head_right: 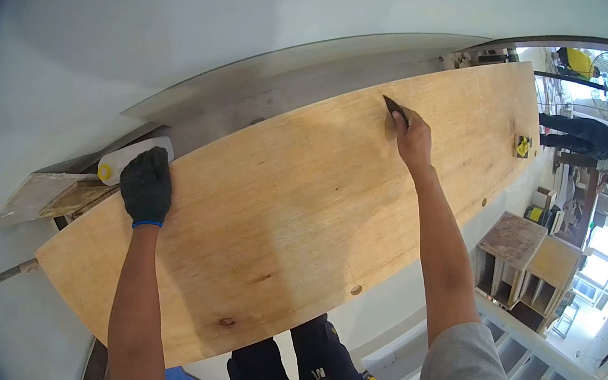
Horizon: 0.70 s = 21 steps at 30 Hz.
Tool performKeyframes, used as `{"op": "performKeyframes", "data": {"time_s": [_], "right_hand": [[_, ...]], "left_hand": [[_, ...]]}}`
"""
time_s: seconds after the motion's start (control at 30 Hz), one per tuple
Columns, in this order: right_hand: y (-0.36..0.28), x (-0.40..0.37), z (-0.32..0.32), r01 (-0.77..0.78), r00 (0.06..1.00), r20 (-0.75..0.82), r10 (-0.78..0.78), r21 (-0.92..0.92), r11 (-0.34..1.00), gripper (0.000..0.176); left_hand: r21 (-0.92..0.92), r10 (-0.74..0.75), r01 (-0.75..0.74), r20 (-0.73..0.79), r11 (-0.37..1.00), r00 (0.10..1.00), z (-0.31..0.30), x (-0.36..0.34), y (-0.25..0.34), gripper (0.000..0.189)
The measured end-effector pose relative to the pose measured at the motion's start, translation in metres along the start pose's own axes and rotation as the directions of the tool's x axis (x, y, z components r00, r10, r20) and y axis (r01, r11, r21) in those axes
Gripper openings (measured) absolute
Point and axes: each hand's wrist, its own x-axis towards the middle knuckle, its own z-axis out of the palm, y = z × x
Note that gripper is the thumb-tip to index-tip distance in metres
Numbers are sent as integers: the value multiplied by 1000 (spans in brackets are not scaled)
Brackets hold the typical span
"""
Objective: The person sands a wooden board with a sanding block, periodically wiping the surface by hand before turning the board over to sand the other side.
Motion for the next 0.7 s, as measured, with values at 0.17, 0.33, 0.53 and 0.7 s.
{"op": "performKeyframes", "data": {"time_s": [0.17, 0.33, 0.53, 0.7], "right_hand": [[-1, 10, -2, 6, 1000, -18, -8, -134, 991, 29], [-22, 5, 35, 23, 989, -140, -37, -97, 995, 35], [-132, -39, 112, 19, 970, -243, -12, 27, 999, 38], [-270, -102, 173, 549, 826, 115, -551, 57, 834, 51]], "left_hand": [[18, 21, -20, -11, 1000, 1000, 6, -1, -5, 26], [4, -28, 28, -32, 1000, 999, 3, 0, 0, 26], [8, -65, 65, 6, 998, 998, -4, 2, 5, 26], [50, 27, -30, 63, 998, 998, 1, 0, -2, 25]]}}
